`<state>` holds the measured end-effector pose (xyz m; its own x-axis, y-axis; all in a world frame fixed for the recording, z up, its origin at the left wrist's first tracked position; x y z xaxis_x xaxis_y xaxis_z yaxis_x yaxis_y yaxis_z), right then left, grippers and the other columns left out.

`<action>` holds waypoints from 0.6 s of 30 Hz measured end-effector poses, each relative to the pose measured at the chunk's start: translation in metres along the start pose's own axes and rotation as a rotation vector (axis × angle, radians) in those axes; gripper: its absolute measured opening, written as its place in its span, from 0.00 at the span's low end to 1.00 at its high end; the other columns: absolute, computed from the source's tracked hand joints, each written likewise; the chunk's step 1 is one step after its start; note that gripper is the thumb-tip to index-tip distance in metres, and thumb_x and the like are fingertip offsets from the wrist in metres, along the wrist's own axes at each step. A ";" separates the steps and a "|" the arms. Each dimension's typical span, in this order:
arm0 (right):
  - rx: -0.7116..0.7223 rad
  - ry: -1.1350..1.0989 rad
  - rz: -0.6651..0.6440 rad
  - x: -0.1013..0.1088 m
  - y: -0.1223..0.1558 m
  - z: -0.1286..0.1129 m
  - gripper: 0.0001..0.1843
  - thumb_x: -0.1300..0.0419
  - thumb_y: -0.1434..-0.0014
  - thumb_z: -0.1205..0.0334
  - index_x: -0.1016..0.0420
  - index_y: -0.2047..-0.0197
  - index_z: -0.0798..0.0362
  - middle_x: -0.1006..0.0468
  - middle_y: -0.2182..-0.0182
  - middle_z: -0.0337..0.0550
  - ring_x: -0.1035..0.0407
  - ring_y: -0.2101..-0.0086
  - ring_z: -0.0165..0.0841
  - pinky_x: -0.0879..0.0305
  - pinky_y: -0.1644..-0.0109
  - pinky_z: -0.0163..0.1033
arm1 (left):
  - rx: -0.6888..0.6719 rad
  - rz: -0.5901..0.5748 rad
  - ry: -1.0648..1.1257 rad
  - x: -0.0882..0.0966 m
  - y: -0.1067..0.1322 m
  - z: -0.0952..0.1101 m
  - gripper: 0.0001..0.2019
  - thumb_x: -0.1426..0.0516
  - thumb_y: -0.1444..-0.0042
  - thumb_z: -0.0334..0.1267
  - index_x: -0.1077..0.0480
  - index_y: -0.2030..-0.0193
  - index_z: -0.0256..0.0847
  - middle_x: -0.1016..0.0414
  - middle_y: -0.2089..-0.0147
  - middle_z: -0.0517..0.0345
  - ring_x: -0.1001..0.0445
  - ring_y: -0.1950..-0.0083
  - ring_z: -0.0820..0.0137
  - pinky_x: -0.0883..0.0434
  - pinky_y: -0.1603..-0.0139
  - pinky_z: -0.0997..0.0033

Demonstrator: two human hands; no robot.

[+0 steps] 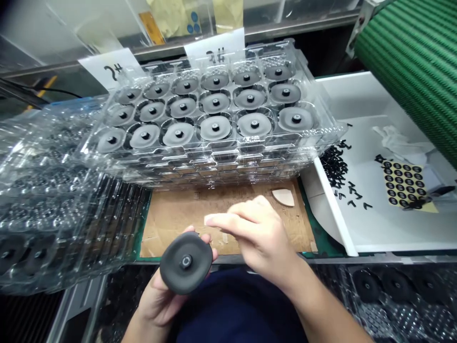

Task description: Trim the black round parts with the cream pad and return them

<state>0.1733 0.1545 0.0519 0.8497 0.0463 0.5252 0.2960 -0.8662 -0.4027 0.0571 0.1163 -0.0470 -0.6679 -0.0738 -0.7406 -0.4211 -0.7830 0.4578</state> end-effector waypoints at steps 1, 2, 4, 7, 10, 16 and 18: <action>-0.068 -0.027 -0.012 -0.004 0.009 0.013 0.18 0.49 0.38 0.75 0.25 0.53 0.48 0.22 0.66 0.38 0.31 0.67 0.28 0.42 0.62 0.37 | -0.009 -0.022 0.029 0.000 0.001 0.001 0.25 0.32 0.62 0.29 0.26 0.54 0.47 0.20 0.55 0.59 0.22 0.56 0.64 0.27 0.57 0.74; -0.123 -0.066 -0.030 -0.011 0.019 0.023 0.18 0.49 0.38 0.76 0.25 0.54 0.47 0.21 0.65 0.37 0.30 0.66 0.28 0.40 0.62 0.37 | -0.013 -0.039 0.050 0.000 0.001 0.002 0.24 0.32 0.61 0.30 0.26 0.54 0.48 0.20 0.53 0.59 0.22 0.55 0.63 0.28 0.56 0.72; -0.210 -0.146 -0.065 -0.029 0.042 0.036 0.16 0.47 0.39 0.74 0.24 0.55 0.47 0.21 0.65 0.37 0.29 0.66 0.29 0.37 0.62 0.37 | -0.020 -0.055 0.066 0.000 0.001 0.002 0.24 0.32 0.61 0.32 0.25 0.53 0.48 0.20 0.53 0.58 0.22 0.54 0.63 0.28 0.54 0.72; -0.326 -0.225 -0.093 -0.049 0.068 0.048 0.12 0.44 0.39 0.70 0.23 0.58 0.46 0.21 0.69 0.37 0.29 0.69 0.30 0.35 0.64 0.36 | -0.013 -0.033 0.056 0.000 0.000 0.001 0.25 0.31 0.61 0.34 0.25 0.53 0.47 0.20 0.53 0.58 0.23 0.53 0.65 0.30 0.50 0.72; -0.441 -0.203 -0.008 -0.037 0.072 0.057 0.11 0.44 0.39 0.67 0.23 0.58 0.45 0.21 0.66 0.37 0.27 0.65 0.31 0.33 0.63 0.36 | 0.023 -0.056 0.052 -0.009 -0.002 -0.001 0.25 0.31 0.62 0.37 0.25 0.54 0.48 0.20 0.53 0.59 0.22 0.54 0.65 0.31 0.49 0.70; -0.169 -0.068 0.250 0.030 0.022 -0.003 0.16 0.44 0.39 0.70 0.27 0.50 0.45 0.22 0.56 0.39 0.29 0.59 0.32 0.37 0.59 0.38 | 0.041 -0.039 -0.006 -0.011 -0.003 -0.005 0.29 0.30 0.64 0.40 0.27 0.51 0.47 0.21 0.54 0.58 0.23 0.54 0.63 0.30 0.49 0.68; 0.057 -0.065 0.090 0.017 0.003 -0.037 0.15 0.47 0.38 0.71 0.27 0.51 0.49 0.21 0.58 0.41 0.29 0.64 0.32 0.39 0.61 0.39 | 0.037 0.002 -0.054 -0.003 -0.002 -0.008 0.30 0.30 0.64 0.42 0.27 0.50 0.45 0.21 0.53 0.55 0.24 0.53 0.61 0.30 0.49 0.66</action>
<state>0.1722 0.1343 0.0874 0.8999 0.0032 0.4361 0.2401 -0.8385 -0.4892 0.0647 0.1135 -0.0497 -0.7007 -0.0412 -0.7123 -0.4413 -0.7595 0.4780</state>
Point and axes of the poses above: each hand's wrist, its own y-axis away from the middle knuckle, its own x-axis out of the back of the hand, z = x × y, the point moved 10 cm from there along -y, towards the middle knuckle
